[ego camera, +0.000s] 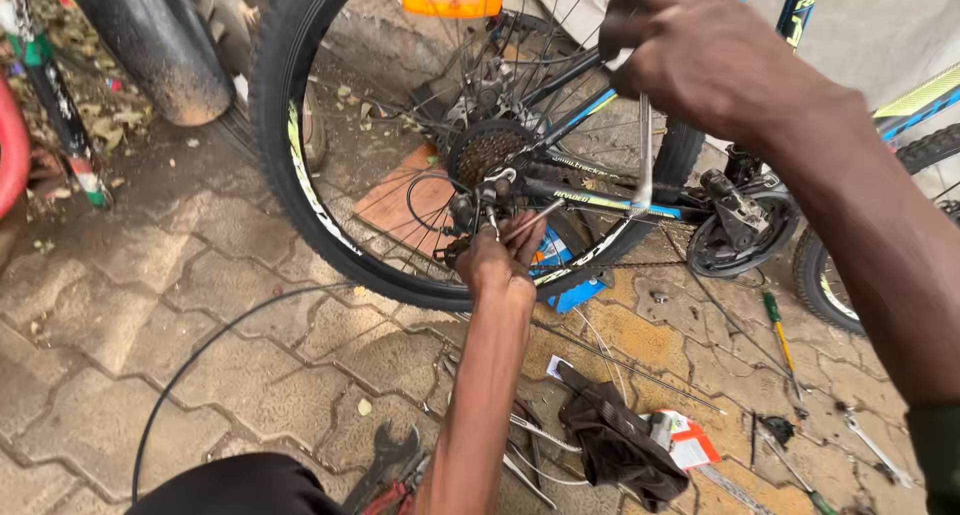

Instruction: The person works on the rear derailleur of a bicycle lying on the ground, routing and threading a gear cable through the derailleur. They use pliers to grip and pull the cable, adjust the cable loop, and manipulate the derailleur cage and limit parts by hand while the bike rests on a wooden board.

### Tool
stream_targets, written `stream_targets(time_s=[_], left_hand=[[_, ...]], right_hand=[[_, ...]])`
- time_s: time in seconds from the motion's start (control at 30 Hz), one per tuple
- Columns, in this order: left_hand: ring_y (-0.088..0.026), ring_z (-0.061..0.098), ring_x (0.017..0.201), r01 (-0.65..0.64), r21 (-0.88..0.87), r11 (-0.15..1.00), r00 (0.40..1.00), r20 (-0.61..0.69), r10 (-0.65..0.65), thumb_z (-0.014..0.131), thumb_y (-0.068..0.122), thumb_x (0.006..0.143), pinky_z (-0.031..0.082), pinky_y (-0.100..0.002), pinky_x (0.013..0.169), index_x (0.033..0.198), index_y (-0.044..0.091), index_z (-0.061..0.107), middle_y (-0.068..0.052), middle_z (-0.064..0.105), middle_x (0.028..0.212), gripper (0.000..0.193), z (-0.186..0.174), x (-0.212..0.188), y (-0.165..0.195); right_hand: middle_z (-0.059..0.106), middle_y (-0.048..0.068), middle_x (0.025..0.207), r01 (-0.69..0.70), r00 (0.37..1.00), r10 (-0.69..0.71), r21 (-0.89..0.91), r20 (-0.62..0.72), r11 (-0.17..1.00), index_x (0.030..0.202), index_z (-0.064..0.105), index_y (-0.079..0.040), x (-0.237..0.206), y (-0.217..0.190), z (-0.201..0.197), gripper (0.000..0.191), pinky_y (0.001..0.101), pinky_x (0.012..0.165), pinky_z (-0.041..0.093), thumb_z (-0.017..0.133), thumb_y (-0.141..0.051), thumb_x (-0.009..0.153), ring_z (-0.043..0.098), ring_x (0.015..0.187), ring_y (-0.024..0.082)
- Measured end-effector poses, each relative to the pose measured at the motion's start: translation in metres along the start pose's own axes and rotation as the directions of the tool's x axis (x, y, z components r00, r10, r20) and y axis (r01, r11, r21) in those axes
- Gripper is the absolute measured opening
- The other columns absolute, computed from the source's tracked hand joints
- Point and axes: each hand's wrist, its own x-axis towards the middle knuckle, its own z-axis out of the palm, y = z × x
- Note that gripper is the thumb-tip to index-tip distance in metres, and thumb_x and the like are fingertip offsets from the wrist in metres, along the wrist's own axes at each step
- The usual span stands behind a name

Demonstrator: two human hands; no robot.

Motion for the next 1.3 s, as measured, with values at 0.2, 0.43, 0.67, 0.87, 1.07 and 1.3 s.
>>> stream_targets(time_s=[0.2, 0.43, 0.67, 0.87, 1.07, 1.3], left_hand=[[-0.032, 0.076, 0.075, -0.143, 0.108, 0.984, 0.989, 0.039, 0.14, 0.05, -0.004, 0.097, 0.063, -0.04, 0.07, 0.093, -0.015, 0.057, -0.026, 0.07, 0.085, 0.013, -0.015, -0.018, -0.009], [-0.035, 0.075, 0.077, -0.155, 0.097, 0.983, 0.983, 0.112, 0.144, 0.047, -0.01, 0.095, 0.063, -0.043, 0.07, 0.095, -0.014, 0.051, -0.028, 0.069, 0.086, 0.005, -0.024, -0.006, -0.003], [-0.03, 0.076, 0.077, -0.23, 0.207, 0.951, 0.963, 0.192, 0.191, 0.047, 0.001, 0.102, 0.065, -0.038, 0.071, 0.097, -0.012, 0.054, -0.023, 0.069, 0.09, 0.015, -0.032, -0.009, -0.003], [-0.032, 0.075, 0.075, -0.152, 0.146, 0.978, 0.987, 0.077, 0.142, 0.042, 0.012, 0.104, 0.066, -0.037, 0.07, 0.093, -0.004, 0.052, -0.027, 0.07, 0.087, 0.022, -0.021, -0.033, -0.009], [-0.03, 0.076, 0.073, -0.144, 0.217, 0.966, 0.987, 0.1, 0.125, 0.042, 0.006, 0.103, 0.062, -0.036, 0.071, 0.09, -0.008, 0.056, -0.024, 0.07, 0.085, 0.024, -0.017, -0.041, 0.006], [-0.018, 0.051, 0.051, -0.17, 0.154, 0.973, 0.984, 0.085, 0.158, 0.042, 0.016, 0.109, 0.054, -0.038, 0.052, 0.09, 0.0, 0.056, -0.011, 0.053, 0.07, 0.028, -0.043, -0.034, -0.003]], right_hand=[[0.07, 0.007, 0.097, 0.054, 0.833, -0.056, 0.02, 0.55, 0.998, 0.086, 0.074, -0.012, -0.036, -0.038, 0.017, 0.015, 0.0555, 0.105, 0.036, 0.06, -0.01, 0.09, 0.068, 0.103, 0.023], [0.064, 0.009, 0.129, 0.198, 0.934, -0.227, 0.13, 0.275, 0.972, 0.114, 0.074, -0.029, -0.117, -0.083, 0.064, 0.046, 0.0763, 0.113, 0.012, 0.058, -0.01, 0.075, 0.058, 0.124, 0.031], [0.055, 0.009, 0.133, -0.301, 0.869, 0.378, -0.266, 0.319, 0.916, 0.13, 0.067, -0.022, -0.164, -0.05, 0.076, 0.036, 0.0734, 0.108, 0.027, 0.064, -0.027, 0.094, 0.057, 0.12, 0.031], [0.055, 0.019, 0.126, -0.427, 0.846, 0.466, -0.196, 0.26, 0.883, 0.124, 0.063, -0.004, -0.188, -0.017, 0.113, 0.031, 0.0552, 0.08, 0.056, 0.061, -0.014, 0.095, 0.058, 0.11, 0.038], [0.055, 0.019, 0.126, -0.232, 0.878, 0.337, -0.313, 0.34, 0.921, 0.122, 0.06, -0.004, -0.197, -0.028, 0.146, 0.036, 0.0351, 0.06, 0.063, 0.059, -0.004, 0.086, 0.06, 0.106, 0.034], [0.055, 0.02, 0.13, -0.242, 0.879, 0.325, -0.26, 0.349, 0.935, 0.128, 0.058, -0.005, -0.193, -0.037, 0.155, 0.039, 0.0348, 0.065, 0.065, 0.058, 0.002, 0.09, 0.061, 0.11, 0.032]])
